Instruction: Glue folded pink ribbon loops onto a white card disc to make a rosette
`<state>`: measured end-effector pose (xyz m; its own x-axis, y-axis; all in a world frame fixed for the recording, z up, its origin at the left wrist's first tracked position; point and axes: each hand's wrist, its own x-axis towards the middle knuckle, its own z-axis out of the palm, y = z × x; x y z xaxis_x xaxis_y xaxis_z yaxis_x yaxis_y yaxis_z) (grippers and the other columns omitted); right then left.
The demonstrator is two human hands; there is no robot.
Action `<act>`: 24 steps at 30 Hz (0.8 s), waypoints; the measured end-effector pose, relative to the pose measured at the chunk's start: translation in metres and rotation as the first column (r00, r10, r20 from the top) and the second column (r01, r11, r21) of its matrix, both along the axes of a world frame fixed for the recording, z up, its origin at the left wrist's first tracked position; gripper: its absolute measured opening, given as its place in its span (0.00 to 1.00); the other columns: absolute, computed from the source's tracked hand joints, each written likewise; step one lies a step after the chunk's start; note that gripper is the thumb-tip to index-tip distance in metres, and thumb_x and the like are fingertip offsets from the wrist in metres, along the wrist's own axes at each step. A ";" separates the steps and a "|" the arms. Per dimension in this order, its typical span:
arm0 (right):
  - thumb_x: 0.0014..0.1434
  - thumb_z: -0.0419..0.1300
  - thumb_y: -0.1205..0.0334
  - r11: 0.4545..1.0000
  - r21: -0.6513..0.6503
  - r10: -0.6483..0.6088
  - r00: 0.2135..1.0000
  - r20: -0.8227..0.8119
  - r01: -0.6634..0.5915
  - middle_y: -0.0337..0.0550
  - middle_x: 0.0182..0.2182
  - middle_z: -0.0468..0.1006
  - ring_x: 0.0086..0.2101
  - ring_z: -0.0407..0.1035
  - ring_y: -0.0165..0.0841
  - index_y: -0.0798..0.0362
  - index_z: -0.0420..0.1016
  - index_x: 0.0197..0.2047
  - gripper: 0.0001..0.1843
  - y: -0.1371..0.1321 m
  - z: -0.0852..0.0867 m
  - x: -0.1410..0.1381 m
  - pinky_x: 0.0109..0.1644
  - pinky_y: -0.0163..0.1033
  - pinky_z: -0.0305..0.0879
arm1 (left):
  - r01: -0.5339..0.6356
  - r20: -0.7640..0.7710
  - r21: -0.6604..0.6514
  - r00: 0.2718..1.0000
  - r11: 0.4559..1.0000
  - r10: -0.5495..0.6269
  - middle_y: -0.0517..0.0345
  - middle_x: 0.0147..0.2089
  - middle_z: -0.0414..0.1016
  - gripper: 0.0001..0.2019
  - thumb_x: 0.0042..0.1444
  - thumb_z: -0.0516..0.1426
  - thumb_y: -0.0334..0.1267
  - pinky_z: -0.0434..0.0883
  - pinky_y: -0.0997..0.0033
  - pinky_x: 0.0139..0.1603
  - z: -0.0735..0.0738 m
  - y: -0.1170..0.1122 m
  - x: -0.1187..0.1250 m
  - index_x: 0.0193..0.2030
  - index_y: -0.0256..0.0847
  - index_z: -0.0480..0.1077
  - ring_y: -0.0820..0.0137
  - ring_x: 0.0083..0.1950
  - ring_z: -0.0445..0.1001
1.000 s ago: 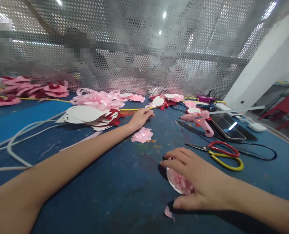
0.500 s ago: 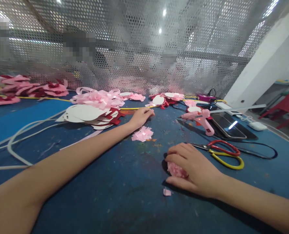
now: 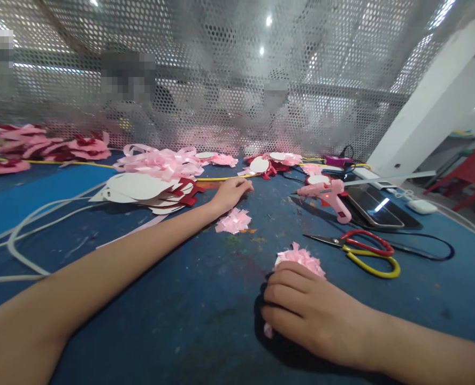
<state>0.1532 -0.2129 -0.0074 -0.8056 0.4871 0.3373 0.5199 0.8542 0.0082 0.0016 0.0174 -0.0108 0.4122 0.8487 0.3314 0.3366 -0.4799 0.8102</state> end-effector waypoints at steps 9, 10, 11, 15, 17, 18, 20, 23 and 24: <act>0.67 0.46 0.70 0.992 0.052 -0.106 0.987 -0.120 0.113 0.43 0.45 0.77 0.46 0.67 0.32 0.54 0.71 0.48 0.14 0.000 0.012 0.022 0.56 0.43 0.57 | -0.004 -0.008 -0.007 1.000 1.000 0.004 0.55 0.29 0.75 0.13 0.52 0.52 0.42 0.67 0.71 0.36 0.001 0.001 0.001 0.25 0.37 0.71 0.69 0.32 0.72; 0.67 0.45 0.69 0.996 0.042 -0.077 0.994 -0.081 0.080 0.43 0.49 0.76 0.50 0.66 0.33 0.53 0.69 0.52 0.16 -0.002 0.013 0.022 0.59 0.44 0.55 | -0.005 -0.012 -0.005 1.000 1.000 0.005 0.55 0.29 0.75 0.13 0.52 0.52 0.42 0.67 0.71 0.36 0.001 0.001 0.001 0.25 0.37 0.71 0.69 0.32 0.71; 0.68 0.44 0.67 0.999 0.033 -0.033 0.999 -0.028 0.034 0.42 0.52 0.74 0.52 0.64 0.34 0.52 0.68 0.55 0.17 -0.004 0.014 0.022 0.62 0.46 0.52 | -0.006 -0.015 -0.004 1.000 1.000 0.006 0.55 0.29 0.75 0.13 0.52 0.52 0.43 0.67 0.71 0.36 0.001 0.000 0.001 0.25 0.38 0.71 0.69 0.32 0.71; 0.68 0.42 0.65 0.992 0.041 0.112 0.989 0.098 -0.117 0.41 0.55 0.73 0.54 0.63 0.35 0.53 0.69 0.54 0.19 -0.013 0.014 0.013 0.66 0.47 0.47 | -0.012 -0.023 -0.001 1.000 1.000 0.012 0.55 0.30 0.76 0.13 0.52 0.52 0.44 0.67 0.71 0.37 0.002 -0.001 0.000 0.25 0.38 0.71 0.68 0.33 0.71; 0.67 0.43 0.68 0.989 0.033 0.137 0.985 0.104 -0.141 0.42 0.50 0.76 0.49 0.66 0.35 0.54 0.71 0.51 0.18 -0.015 0.013 0.010 0.66 0.47 0.47 | -0.013 -0.025 0.001 1.000 1.000 0.013 0.55 0.30 0.76 0.13 0.52 0.52 0.44 0.67 0.71 0.37 0.003 -0.002 0.000 0.26 0.38 0.71 0.68 0.34 0.72; 0.66 0.43 0.69 0.988 0.023 0.150 0.983 0.106 -0.154 0.42 0.46 0.77 0.46 0.68 0.35 0.55 0.73 0.48 0.18 -0.015 0.013 0.010 0.65 0.47 0.49 | -0.013 -0.027 0.002 1.000 1.000 0.013 0.55 0.30 0.76 0.13 0.52 0.52 0.44 0.67 0.71 0.37 0.003 -0.002 0.000 0.26 0.38 0.71 0.68 0.34 0.72; 0.65 0.44 0.70 0.988 0.015 0.154 0.982 0.106 -0.157 0.43 0.40 0.79 0.39 0.69 0.35 0.55 0.74 0.44 0.17 -0.013 0.014 0.012 0.63 0.48 0.52 | -0.012 -0.029 0.002 0.999 1.000 0.012 0.55 0.30 0.76 0.13 0.52 0.52 0.43 0.67 0.71 0.37 0.003 -0.003 0.000 0.26 0.38 0.71 0.69 0.33 0.72; 0.64 0.48 0.70 1.000 0.028 0.011 0.999 0.030 -0.012 0.42 0.34 0.78 0.37 0.70 0.35 0.53 0.75 0.40 0.14 -0.008 0.020 0.022 0.56 0.47 0.62 | -0.010 -0.029 0.002 1.000 1.000 0.011 0.55 0.30 0.76 0.13 0.53 0.52 0.42 0.67 0.71 0.37 0.003 -0.002 0.000 0.25 0.38 0.71 0.69 0.33 0.72; 0.64 0.51 0.67 0.995 0.006 -0.098 0.995 -0.006 0.098 0.43 0.36 0.78 0.39 0.70 0.35 0.52 0.74 0.41 0.11 -0.006 0.022 0.026 0.53 0.47 0.64 | -0.010 -0.028 0.002 1.000 1.000 0.010 0.55 0.30 0.76 0.13 0.53 0.52 0.42 0.67 0.71 0.37 0.003 -0.002 0.001 0.25 0.38 0.71 0.69 0.33 0.72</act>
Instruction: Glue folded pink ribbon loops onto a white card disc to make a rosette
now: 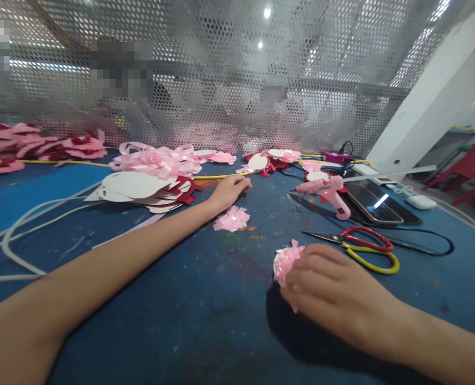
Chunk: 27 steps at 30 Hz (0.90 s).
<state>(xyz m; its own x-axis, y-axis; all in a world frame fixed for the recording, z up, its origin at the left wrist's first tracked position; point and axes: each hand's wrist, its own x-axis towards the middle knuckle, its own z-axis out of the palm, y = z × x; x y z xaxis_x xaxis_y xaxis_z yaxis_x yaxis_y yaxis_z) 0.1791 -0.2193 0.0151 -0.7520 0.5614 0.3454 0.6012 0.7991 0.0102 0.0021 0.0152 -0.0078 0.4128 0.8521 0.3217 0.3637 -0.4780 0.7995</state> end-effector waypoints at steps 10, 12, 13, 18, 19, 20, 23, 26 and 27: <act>0.53 0.62 0.49 0.748 -0.454 -0.506 0.859 0.081 0.484 0.51 0.60 0.65 0.59 0.59 0.45 0.51 0.56 0.65 0.39 0.002 -0.003 0.012 0.60 0.55 0.60 | -0.003 0.010 -0.034 1.000 0.999 0.004 0.55 0.29 0.75 0.13 0.51 0.52 0.43 0.66 0.71 0.35 0.001 -0.001 0.001 0.26 0.37 0.71 0.69 0.31 0.71; 0.52 0.63 0.53 0.740 -0.480 -0.512 0.858 0.053 0.471 0.50 0.58 0.66 0.58 0.61 0.45 0.50 0.58 0.64 0.39 0.002 -0.002 0.011 0.60 0.54 0.60 | 0.000 0.012 -0.038 1.000 0.999 0.000 0.55 0.29 0.75 0.13 0.51 0.52 0.44 0.66 0.71 0.35 0.001 -0.001 0.001 0.25 0.38 0.70 0.69 0.31 0.71; 0.51 0.64 0.55 0.736 -0.491 -0.514 0.857 0.044 0.467 0.50 0.58 0.67 0.58 0.61 0.44 0.50 0.58 0.64 0.38 0.003 -0.001 0.010 0.60 0.53 0.60 | 0.001 0.013 -0.039 1.000 0.999 -0.001 0.55 0.29 0.75 0.13 0.51 0.52 0.44 0.65 0.71 0.35 0.001 -0.002 0.001 0.25 0.38 0.70 0.70 0.31 0.71; 0.48 0.66 0.58 0.747 -0.499 -0.483 0.875 0.045 0.438 0.52 0.61 0.63 0.59 0.59 0.45 0.52 0.58 0.64 0.42 0.008 0.008 0.006 0.59 0.49 0.61 | -0.001 0.020 -0.037 1.000 0.999 0.002 0.55 0.28 0.74 0.13 0.50 0.52 0.44 0.65 0.71 0.34 0.001 -0.002 0.002 0.25 0.38 0.70 0.70 0.31 0.70; 0.47 0.67 0.58 0.752 -0.499 -0.471 0.881 0.052 0.431 0.53 0.61 0.63 0.59 0.59 0.45 0.53 0.57 0.65 0.43 0.009 0.009 0.006 0.59 0.49 0.61 | -0.001 0.020 -0.037 1.000 0.999 0.002 0.55 0.28 0.75 0.12 0.50 0.52 0.44 0.65 0.71 0.34 0.001 -0.002 0.002 0.25 0.38 0.70 0.70 0.30 0.70; 0.46 0.67 0.58 0.756 -0.498 -0.459 0.887 0.058 0.424 0.53 0.60 0.63 0.58 0.60 0.45 0.54 0.56 0.65 0.45 0.011 0.010 0.006 0.58 0.48 0.62 | 0.000 0.020 -0.037 1.000 0.999 0.001 0.55 0.28 0.75 0.12 0.50 0.52 0.44 0.65 0.71 0.34 0.001 -0.002 0.002 0.24 0.38 0.70 0.70 0.30 0.70; 0.45 0.68 0.58 0.770 -0.502 -0.411 0.908 0.082 0.394 0.53 0.58 0.65 0.55 0.63 0.44 0.53 0.59 0.63 0.43 0.018 0.012 0.005 0.57 0.48 0.62 | 0.002 0.021 -0.034 1.000 0.999 -0.001 0.55 0.29 0.75 0.13 0.51 0.52 0.44 0.65 0.71 0.34 0.001 -0.002 0.002 0.25 0.38 0.70 0.70 0.30 0.70; 0.41 0.70 0.54 0.744 -0.538 -0.390 0.911 0.131 0.396 0.49 0.52 0.67 0.51 0.65 0.44 0.50 0.63 0.60 0.42 0.028 0.015 0.004 0.53 0.49 0.64 | 0.000 0.021 -0.027 1.000 1.000 0.000 0.55 0.28 0.75 0.12 0.51 0.52 0.43 0.66 0.71 0.34 0.001 -0.002 0.002 0.24 0.38 0.70 0.70 0.30 0.70; 0.40 0.71 0.53 0.725 -0.555 -0.390 0.907 0.157 0.408 0.48 0.50 0.68 0.50 0.66 0.44 0.49 0.63 0.59 0.43 0.032 0.017 0.003 0.51 0.48 0.66 | 0.001 0.021 -0.025 1.000 1.000 -0.001 0.55 0.28 0.75 0.12 0.51 0.52 0.43 0.66 0.71 0.35 0.001 -0.002 0.002 0.24 0.38 0.70 0.70 0.30 0.70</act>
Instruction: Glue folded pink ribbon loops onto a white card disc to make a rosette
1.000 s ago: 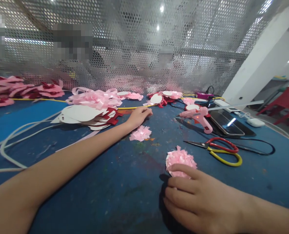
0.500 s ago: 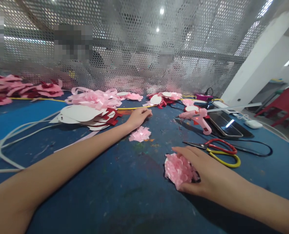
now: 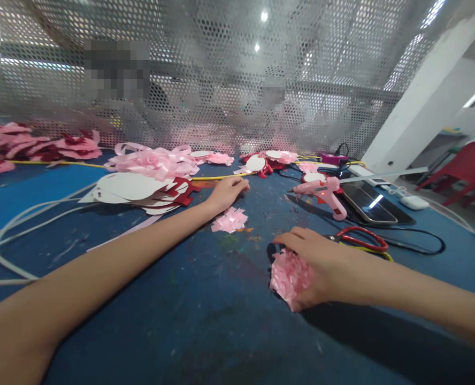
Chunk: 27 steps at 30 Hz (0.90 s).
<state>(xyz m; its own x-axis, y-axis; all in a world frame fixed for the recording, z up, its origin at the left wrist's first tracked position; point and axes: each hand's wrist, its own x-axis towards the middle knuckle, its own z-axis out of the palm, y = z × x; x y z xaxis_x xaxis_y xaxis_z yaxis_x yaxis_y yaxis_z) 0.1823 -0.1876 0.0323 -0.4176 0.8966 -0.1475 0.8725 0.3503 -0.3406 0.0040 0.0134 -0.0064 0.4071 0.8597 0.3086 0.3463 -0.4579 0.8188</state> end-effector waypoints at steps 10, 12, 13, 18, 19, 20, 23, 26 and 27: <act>0.35 0.71 0.51 1.000 0.029 0.005 0.990 0.143 -0.009 0.42 0.40 0.68 0.37 0.68 0.37 0.51 0.65 0.37 0.28 0.011 0.011 -0.007 0.29 0.35 0.62 | 0.011 -0.003 0.012 1.000 1.000 -0.011 0.55 0.28 0.76 0.12 0.52 0.52 0.42 0.67 0.71 0.35 -0.001 0.000 -0.001 0.25 0.38 0.70 0.70 0.31 0.72; 0.38 0.70 0.55 0.990 0.141 -0.004 0.986 0.169 -0.020 0.42 0.38 0.68 0.36 0.68 0.37 0.52 0.63 0.35 0.24 0.012 0.011 -0.008 0.33 0.37 0.62 | 0.013 -0.006 0.020 1.000 1.000 -0.013 0.55 0.29 0.76 0.12 0.53 0.52 0.42 0.67 0.71 0.36 -0.001 0.001 -0.002 0.25 0.38 0.71 0.70 0.31 0.72; 0.41 0.69 0.58 0.982 0.189 -0.027 0.981 0.191 -0.010 0.42 0.37 0.68 0.35 0.68 0.36 0.52 0.62 0.35 0.22 0.012 0.012 -0.008 0.32 0.37 0.60 | 0.014 -0.008 0.024 1.000 1.000 -0.014 0.55 0.29 0.76 0.13 0.53 0.52 0.42 0.67 0.71 0.36 -0.001 0.001 -0.002 0.25 0.38 0.71 0.70 0.31 0.72; 0.47 0.62 0.67 0.959 0.282 -0.092 0.968 0.235 0.023 0.44 0.39 0.71 0.33 0.71 0.37 0.53 0.63 0.44 0.20 0.006 0.013 -0.009 0.27 0.37 0.58 | 0.013 -0.010 0.039 1.000 0.999 -0.013 0.54 0.30 0.77 0.13 0.53 0.52 0.42 0.67 0.71 0.37 -0.002 0.001 -0.002 0.25 0.38 0.71 0.69 0.33 0.72; 0.48 0.63 0.66 0.959 0.283 -0.080 0.973 0.215 0.016 0.46 0.43 0.72 0.36 0.72 0.39 0.53 0.62 0.47 0.23 0.003 0.013 -0.009 0.29 0.38 0.61 | 0.013 -0.012 0.040 1.000 0.999 -0.013 0.54 0.30 0.77 0.13 0.53 0.52 0.42 0.67 0.71 0.37 -0.002 0.001 -0.002 0.25 0.38 0.71 0.69 0.33 0.72; 0.48 0.64 0.63 0.957 0.289 -0.068 0.979 0.191 0.010 0.48 0.47 0.71 0.39 0.73 0.41 0.53 0.61 0.52 0.27 0.000 0.012 -0.008 0.32 0.39 0.64 | 0.014 -0.014 0.040 1.000 0.999 -0.014 0.54 0.30 0.77 0.13 0.54 0.52 0.42 0.67 0.71 0.37 -0.002 0.001 -0.002 0.25 0.38 0.71 0.69 0.32 0.72; 0.47 0.66 0.58 0.944 0.330 -0.044 0.990 0.137 -0.003 0.53 0.55 0.68 0.48 0.71 0.46 0.52 0.56 0.60 0.39 -0.010 0.012 -0.004 0.42 0.45 0.69 | 0.019 -0.020 0.042 1.000 0.999 -0.018 0.54 0.30 0.77 0.13 0.54 0.52 0.42 0.68 0.71 0.36 -0.002 0.001 -0.001 0.25 0.37 0.71 0.70 0.32 0.73; 0.48 0.66 0.52 0.933 0.361 -0.014 0.996 0.087 -0.019 0.53 0.55 0.70 0.49 0.71 0.46 0.52 0.58 0.61 0.39 -0.018 0.013 0.002 0.45 0.47 0.70 | 0.017 -0.025 0.051 1.000 0.999 -0.016 0.54 0.30 0.77 0.14 0.55 0.51 0.42 0.68 0.72 0.35 -0.003 0.001 -0.001 0.25 0.37 0.71 0.70 0.31 0.73; 0.51 0.64 0.50 0.926 0.378 -0.007 0.998 0.066 -0.019 0.52 0.55 0.70 0.48 0.71 0.45 0.52 0.58 0.61 0.37 -0.020 0.013 0.004 0.46 0.46 0.70 | 0.015 -0.028 0.059 1.000 0.998 -0.013 0.54 0.30 0.77 0.14 0.55 0.51 0.42 0.68 0.72 0.35 -0.003 0.001 -0.001 0.25 0.37 0.71 0.70 0.31 0.73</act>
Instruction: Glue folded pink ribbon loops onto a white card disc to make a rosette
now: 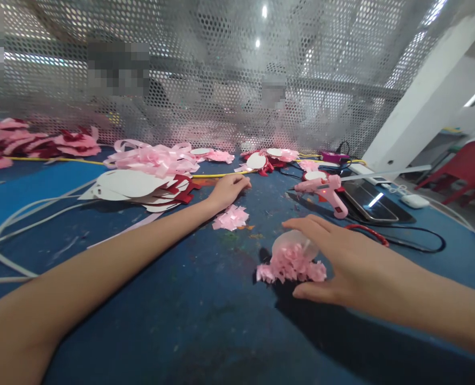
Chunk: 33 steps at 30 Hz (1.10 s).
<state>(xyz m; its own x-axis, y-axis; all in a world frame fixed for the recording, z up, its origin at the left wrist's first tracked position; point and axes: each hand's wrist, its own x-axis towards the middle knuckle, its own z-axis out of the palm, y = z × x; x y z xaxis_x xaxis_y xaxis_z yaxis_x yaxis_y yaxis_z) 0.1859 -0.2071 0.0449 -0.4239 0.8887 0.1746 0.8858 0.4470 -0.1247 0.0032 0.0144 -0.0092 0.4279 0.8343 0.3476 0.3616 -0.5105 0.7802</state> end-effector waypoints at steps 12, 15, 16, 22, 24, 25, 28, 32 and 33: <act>0.58 0.53 0.69 0.993 -0.025 -0.114 0.968 -0.222 0.111 0.33 0.30 0.79 0.29 0.74 0.29 0.47 0.64 0.54 0.20 0.004 0.008 0.007 0.31 0.32 0.66 | -0.037 0.112 0.390 0.994 0.920 -0.007 0.51 0.42 0.76 0.11 0.61 0.49 0.38 0.63 0.64 0.56 0.013 -0.039 0.005 0.36 0.38 0.72 0.65 0.49 0.70; 0.57 0.57 0.66 0.985 0.046 -0.140 0.932 -0.335 0.164 0.33 0.29 0.80 0.29 0.74 0.29 0.47 0.68 0.49 0.15 0.010 0.009 0.016 0.34 0.34 0.69 | 0.060 0.130 0.405 0.984 0.912 -0.123 0.53 0.42 0.76 0.15 0.64 0.46 0.41 0.67 0.67 0.50 0.013 -0.070 0.015 0.42 0.39 0.72 0.69 0.44 0.73; 0.56 0.58 0.64 0.980 0.070 -0.143 0.907 -0.395 0.185 0.34 0.29 0.80 0.29 0.75 0.30 0.47 0.69 0.47 0.14 0.013 0.008 0.019 0.35 0.35 0.70 | 0.159 0.151 0.360 0.963 0.919 -0.226 0.52 0.42 0.77 0.16 0.65 0.45 0.43 0.69 0.67 0.48 0.012 -0.081 0.019 0.43 0.39 0.72 0.69 0.43 0.73; 0.52 0.65 0.55 0.974 -0.031 -0.181 0.691 -0.699 0.224 0.39 0.32 0.79 0.32 0.76 0.33 0.49 0.69 0.38 0.12 0.028 0.001 0.035 0.36 0.36 0.73 | 0.353 0.307 -0.149 0.904 0.924 -0.296 0.54 0.35 0.77 0.13 0.56 0.59 0.44 0.73 0.71 0.37 0.008 -0.118 0.035 0.41 0.35 0.73 0.70 0.35 0.74; 0.52 0.64 0.50 0.969 -0.096 -0.230 0.689 -0.688 0.228 0.39 0.29 0.79 0.30 0.76 0.33 0.50 0.70 0.36 0.14 0.028 0.000 0.044 0.34 0.36 0.73 | 0.340 0.379 -0.261 0.897 0.903 -0.228 0.55 0.34 0.76 0.12 0.54 0.60 0.43 0.75 0.72 0.35 0.007 -0.118 0.037 0.38 0.34 0.73 0.71 0.34 0.74; 0.52 0.63 0.48 0.961 -0.124 -0.266 0.703 -0.659 0.248 0.39 0.27 0.79 0.28 0.75 0.33 0.51 0.70 0.35 0.15 0.028 -0.001 0.050 0.32 0.36 0.72 | 0.332 0.423 -0.295 0.886 0.896 -0.189 0.55 0.35 0.76 0.12 0.53 0.61 0.42 0.76 0.73 0.34 0.008 -0.116 0.038 0.38 0.34 0.73 0.71 0.34 0.74; 0.54 0.60 0.43 0.908 -0.183 -0.415 0.749 -0.517 0.376 0.39 0.21 0.76 0.22 0.70 0.30 0.52 0.72 0.30 0.19 0.029 -0.006 0.072 0.26 0.36 0.67 | 0.330 0.547 -0.370 0.833 0.869 -0.083 0.53 0.40 0.77 0.15 0.51 0.62 0.42 0.77 0.72 0.33 0.007 -0.108 0.039 0.42 0.36 0.72 0.69 0.37 0.75; 0.51 0.62 0.42 0.869 -0.327 -0.494 0.703 -0.512 0.372 0.41 0.23 0.76 0.22 0.70 0.31 0.53 0.73 0.34 0.21 0.033 -0.013 0.086 0.24 0.35 0.67 | 0.340 0.612 -0.407 0.791 0.848 -0.024 0.54 0.39 0.78 0.16 0.48 0.64 0.41 0.77 0.72 0.33 0.004 -0.102 0.040 0.41 0.36 0.73 0.69 0.37 0.75; 0.50 0.63 0.44 0.865 -0.400 -0.492 0.677 -0.548 0.304 0.44 0.28 0.78 0.24 0.72 0.31 0.53 0.73 0.38 0.21 0.034 -0.015 0.082 0.24 0.35 0.68 | 0.340 0.616 -0.394 0.787 0.854 -0.030 0.55 0.37 0.78 0.15 0.47 0.64 0.41 0.77 0.73 0.32 0.004 -0.102 0.041 0.40 0.36 0.73 0.69 0.36 0.75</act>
